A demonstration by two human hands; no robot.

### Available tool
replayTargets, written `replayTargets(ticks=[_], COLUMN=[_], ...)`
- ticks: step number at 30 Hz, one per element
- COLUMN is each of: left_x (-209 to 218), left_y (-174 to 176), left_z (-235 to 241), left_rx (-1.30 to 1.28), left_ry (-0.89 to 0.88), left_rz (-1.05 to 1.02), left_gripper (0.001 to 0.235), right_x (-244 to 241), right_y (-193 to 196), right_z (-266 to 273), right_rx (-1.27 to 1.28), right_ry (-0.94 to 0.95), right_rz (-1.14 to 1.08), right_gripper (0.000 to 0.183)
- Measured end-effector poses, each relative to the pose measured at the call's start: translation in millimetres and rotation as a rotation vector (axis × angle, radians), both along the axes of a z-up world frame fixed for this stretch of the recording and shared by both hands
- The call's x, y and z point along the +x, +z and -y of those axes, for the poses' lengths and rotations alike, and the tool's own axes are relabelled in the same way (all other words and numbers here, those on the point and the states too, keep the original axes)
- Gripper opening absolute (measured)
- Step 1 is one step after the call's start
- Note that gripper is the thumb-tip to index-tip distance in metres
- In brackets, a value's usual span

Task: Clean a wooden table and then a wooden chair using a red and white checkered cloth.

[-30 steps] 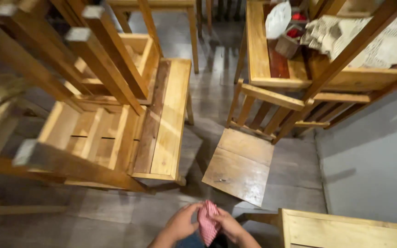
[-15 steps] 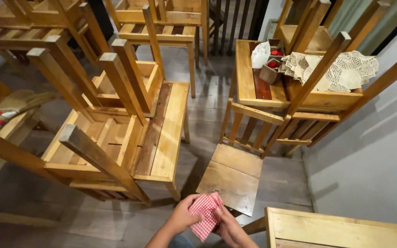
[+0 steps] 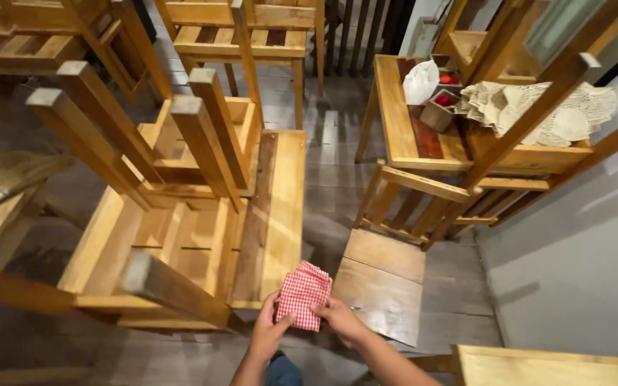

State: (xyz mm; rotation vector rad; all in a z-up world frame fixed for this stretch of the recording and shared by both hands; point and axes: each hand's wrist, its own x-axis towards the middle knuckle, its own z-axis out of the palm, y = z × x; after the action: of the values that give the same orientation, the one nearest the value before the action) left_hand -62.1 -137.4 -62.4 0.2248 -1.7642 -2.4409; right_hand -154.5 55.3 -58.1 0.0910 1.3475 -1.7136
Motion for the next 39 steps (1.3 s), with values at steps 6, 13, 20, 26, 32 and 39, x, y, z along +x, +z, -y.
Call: replayTargets(ticks=[6, 13, 20, 26, 32, 39], left_x=[5.4, -4.0, -46.9, -65.4, -108.8, -202.8], left_y=[-40.2, -92.2, -119.1, -133.9, -88.2, -49.7], left_z=[53.8, 62.0, 71.4, 80.4, 77.1, 39.0], left_rx=[0.333, 0.076, 0.199, -0.352, -0.017, 0.121], left_ry=[0.132, 0.079, 0.035, 0.377, 0.15, 0.049], left_rz=[0.499, 0.528, 0.476, 0.033, 0.221, 0.337], left_gripper=[0.067, 0.062, 0.042, 0.038, 0.025, 0.032], right_x=[-42.2, -74.3, -78.9, -86.0, -125.4, -208.5], right_y=[-43.1, -81.9, -109.5, -64.4, -25.1, 13.6], right_z=[82.1, 136.0, 149.0, 119.8, 57.5, -38.5], right_rx=[0.114, 0.514, 0.523, 0.374, 0.251, 0.345], right_ry=[0.02, -0.022, 0.196, 0.091, -0.069, -0.244], right_rz=[-0.081, -0.283, -0.775, -0.14, -0.195, -0.161], right_gripper=[0.024, 0.038, 0.03, 0.043, 0.044, 0.045])
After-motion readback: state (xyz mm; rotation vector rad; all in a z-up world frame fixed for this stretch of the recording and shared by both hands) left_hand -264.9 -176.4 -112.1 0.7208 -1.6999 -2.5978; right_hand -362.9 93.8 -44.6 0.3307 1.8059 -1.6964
